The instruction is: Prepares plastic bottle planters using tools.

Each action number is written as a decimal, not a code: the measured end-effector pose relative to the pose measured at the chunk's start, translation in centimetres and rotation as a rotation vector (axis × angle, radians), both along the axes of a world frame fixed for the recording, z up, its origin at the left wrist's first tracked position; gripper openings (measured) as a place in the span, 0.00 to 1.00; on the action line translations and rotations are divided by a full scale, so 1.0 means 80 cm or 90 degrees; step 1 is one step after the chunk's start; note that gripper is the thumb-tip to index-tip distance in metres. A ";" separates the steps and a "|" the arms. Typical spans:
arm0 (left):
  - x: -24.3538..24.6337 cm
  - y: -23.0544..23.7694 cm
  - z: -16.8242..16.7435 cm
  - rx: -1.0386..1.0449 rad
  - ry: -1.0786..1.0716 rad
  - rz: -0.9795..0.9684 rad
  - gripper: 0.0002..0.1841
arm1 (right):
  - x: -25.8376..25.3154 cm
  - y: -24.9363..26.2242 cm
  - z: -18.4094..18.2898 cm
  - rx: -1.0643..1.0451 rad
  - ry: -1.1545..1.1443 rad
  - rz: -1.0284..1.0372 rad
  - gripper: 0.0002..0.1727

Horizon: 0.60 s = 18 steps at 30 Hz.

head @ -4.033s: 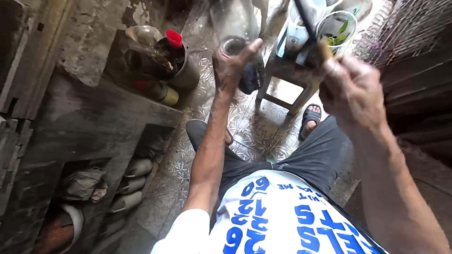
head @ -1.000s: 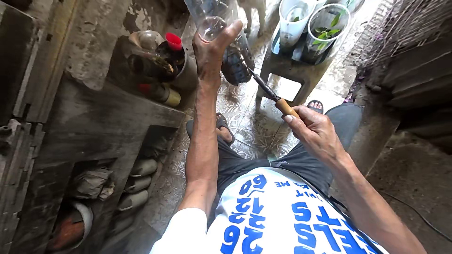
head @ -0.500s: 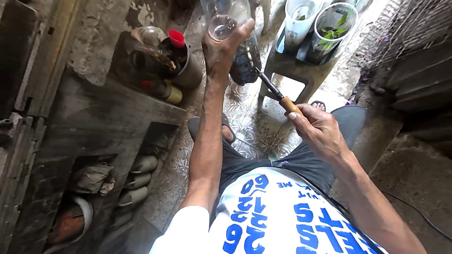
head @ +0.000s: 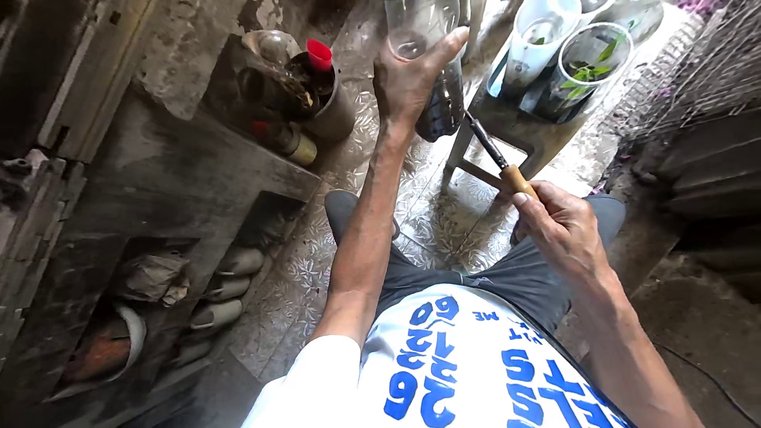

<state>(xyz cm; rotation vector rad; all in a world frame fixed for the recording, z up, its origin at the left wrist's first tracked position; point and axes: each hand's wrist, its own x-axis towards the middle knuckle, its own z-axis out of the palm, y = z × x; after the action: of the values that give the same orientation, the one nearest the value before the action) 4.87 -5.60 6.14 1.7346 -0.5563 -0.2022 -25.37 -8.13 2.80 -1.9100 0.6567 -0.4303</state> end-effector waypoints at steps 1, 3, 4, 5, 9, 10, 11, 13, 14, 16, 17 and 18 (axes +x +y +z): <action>0.002 0.000 0.002 0.026 0.012 0.014 0.33 | -0.004 0.000 -0.002 0.006 -0.004 -0.007 0.17; 0.009 -0.002 0.003 0.061 0.025 0.048 0.35 | -0.010 0.001 -0.006 0.022 -0.012 -0.025 0.17; 0.012 -0.002 0.004 0.077 0.029 0.065 0.37 | -0.012 0.001 -0.008 0.035 -0.016 -0.034 0.17; 0.015 -0.001 0.004 0.093 0.031 0.078 0.39 | -0.013 0.002 -0.009 0.044 -0.019 -0.041 0.17; 0.027 0.003 0.001 0.097 0.034 0.107 0.38 | -0.016 0.003 -0.010 0.055 -0.024 -0.046 0.18; 0.030 0.004 -0.002 0.093 0.036 0.114 0.38 | -0.016 0.004 -0.010 0.057 -0.022 -0.045 0.18; 0.033 0.005 -0.004 0.090 0.034 0.119 0.38 | -0.016 0.004 -0.009 0.060 -0.019 -0.043 0.18; 0.035 0.008 -0.005 0.095 0.032 0.123 0.38 | -0.016 0.005 -0.008 0.052 -0.015 -0.035 0.17; 0.036 0.009 -0.006 0.102 0.032 0.126 0.38 | -0.016 0.006 -0.008 0.040 -0.013 -0.027 0.17; 0.035 0.012 -0.006 0.114 0.039 0.125 0.37 | -0.015 0.008 -0.007 0.021 -0.006 -0.013 0.17; 0.034 0.013 -0.006 0.115 0.043 0.122 0.37 | -0.014 0.011 -0.007 0.017 -0.002 -0.010 0.17; 0.033 0.014 -0.006 0.112 0.043 0.121 0.38 | -0.012 0.013 -0.007 0.015 -0.003 -0.010 0.17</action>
<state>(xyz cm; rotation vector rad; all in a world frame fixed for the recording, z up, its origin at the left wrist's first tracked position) 7.55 -4.52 5.65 1.9314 -0.3295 -0.1793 -26.36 -7.11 2.26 -1.8831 0.6711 -0.4343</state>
